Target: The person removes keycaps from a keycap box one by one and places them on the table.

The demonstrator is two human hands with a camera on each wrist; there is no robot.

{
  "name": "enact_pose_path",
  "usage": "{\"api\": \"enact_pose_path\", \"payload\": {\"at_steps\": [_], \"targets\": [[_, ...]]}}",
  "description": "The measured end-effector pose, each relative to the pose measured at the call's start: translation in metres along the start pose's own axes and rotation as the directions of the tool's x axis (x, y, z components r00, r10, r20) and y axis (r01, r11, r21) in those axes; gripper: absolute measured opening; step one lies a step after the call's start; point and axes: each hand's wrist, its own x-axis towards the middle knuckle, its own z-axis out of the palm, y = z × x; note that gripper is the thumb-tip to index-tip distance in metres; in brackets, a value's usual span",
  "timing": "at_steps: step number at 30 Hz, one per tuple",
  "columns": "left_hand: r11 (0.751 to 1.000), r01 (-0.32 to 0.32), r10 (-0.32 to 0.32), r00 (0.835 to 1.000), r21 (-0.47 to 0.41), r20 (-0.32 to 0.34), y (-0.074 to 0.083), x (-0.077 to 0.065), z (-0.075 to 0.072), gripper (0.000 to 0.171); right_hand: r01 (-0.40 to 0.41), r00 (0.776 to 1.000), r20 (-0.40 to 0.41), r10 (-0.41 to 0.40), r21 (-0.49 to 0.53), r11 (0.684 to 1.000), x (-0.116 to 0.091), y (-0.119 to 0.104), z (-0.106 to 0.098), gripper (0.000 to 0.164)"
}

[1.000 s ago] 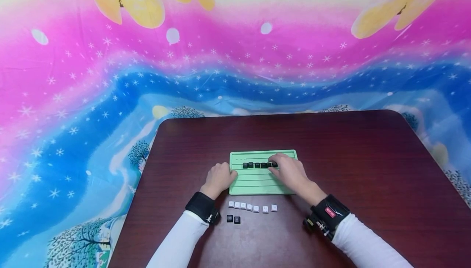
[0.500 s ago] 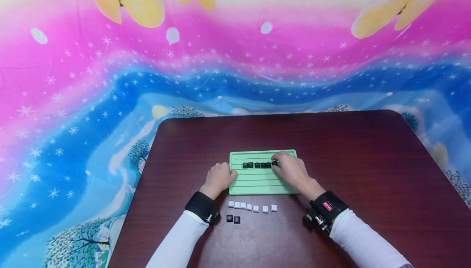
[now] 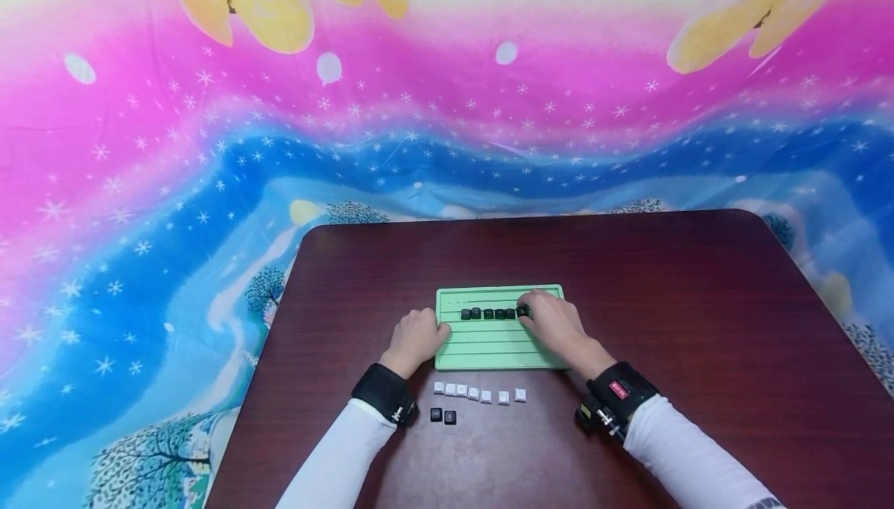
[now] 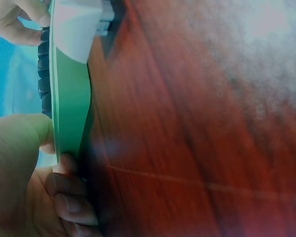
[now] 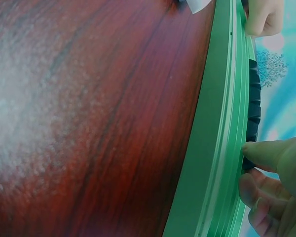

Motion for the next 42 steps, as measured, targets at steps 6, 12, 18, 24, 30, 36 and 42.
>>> {"api": "enact_pose_path", "payload": {"at_steps": [6,12,18,24,30,36,42], "targets": [[1.0,0.003,-0.003,1.0,-0.005,0.008,0.0,0.001,0.0,0.039,0.008,1.0,0.008,-0.008,-0.013,1.0,0.001,0.0,0.001,0.027],[1.0,-0.012,0.012,1.0,0.002,-0.008,0.0,0.0,-0.001,0.04,0.015,1.0,0.014,-0.015,-0.007,1.0,0.001,0.001,0.001,0.026],[1.0,-0.004,0.004,1.0,-0.007,-0.004,0.0,-0.001,-0.001,0.039,0.02,1.0,0.005,-0.02,-0.007,1.0,0.001,0.001,0.001,0.026],[1.0,0.001,-0.001,1.0,-0.007,-0.001,0.0,0.0,0.001,0.039,0.026,0.999,-0.018,-0.026,-0.001,1.0,0.0,-0.003,-0.003,0.028],[1.0,0.006,-0.006,1.0,-0.008,-0.002,-0.001,0.001,0.002,0.038,0.039,0.999,-0.035,-0.039,0.008,0.999,-0.001,-0.006,-0.006,0.027],[1.0,0.006,-0.006,1.0,-0.009,-0.001,-0.001,0.001,0.001,0.038,0.051,0.997,-0.056,-0.05,0.015,0.999,-0.002,-0.01,-0.009,0.026],[1.0,0.006,-0.006,1.0,-0.006,-0.002,-0.001,0.001,0.001,0.038,0.061,0.996,-0.073,-0.059,0.021,0.998,-0.006,-0.019,-0.018,0.025]]}}
